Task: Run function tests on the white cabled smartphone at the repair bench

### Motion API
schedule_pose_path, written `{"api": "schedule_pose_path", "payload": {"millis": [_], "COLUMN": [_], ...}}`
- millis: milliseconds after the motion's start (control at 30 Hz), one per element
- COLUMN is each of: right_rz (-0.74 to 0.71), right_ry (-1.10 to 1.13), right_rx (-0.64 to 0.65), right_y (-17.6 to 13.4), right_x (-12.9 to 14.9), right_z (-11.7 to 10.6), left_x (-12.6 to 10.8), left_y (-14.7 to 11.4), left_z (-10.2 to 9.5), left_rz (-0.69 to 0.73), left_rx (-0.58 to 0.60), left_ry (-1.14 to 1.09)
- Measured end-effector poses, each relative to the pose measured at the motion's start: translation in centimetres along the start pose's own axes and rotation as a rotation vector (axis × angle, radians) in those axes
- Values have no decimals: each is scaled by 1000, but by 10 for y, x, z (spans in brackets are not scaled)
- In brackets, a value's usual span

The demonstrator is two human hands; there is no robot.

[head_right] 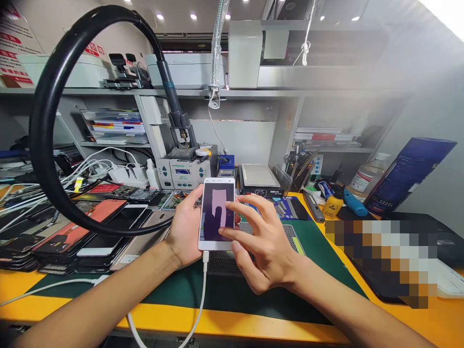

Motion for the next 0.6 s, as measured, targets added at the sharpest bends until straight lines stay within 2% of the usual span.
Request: {"api": "schedule_pose_path", "payload": {"millis": [600], "right_rz": [18], "right_ry": [-19], "right_rx": [9], "right_y": [-2], "right_x": [-3], "right_z": [1], "left_x": [0], "left_y": [-2], "left_z": [0], "left_rz": [-7], "left_rx": [-52], "left_ry": [23]}}
Point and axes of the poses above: each hand's wrist, its own y-axis towards the middle knuckle, its own z-axis out of the palm, x = y × z, the point moved 2 cm from there along y, towards the middle knuckle, and after that the axes turned 12 degrees about y, right-handed, at the moved point
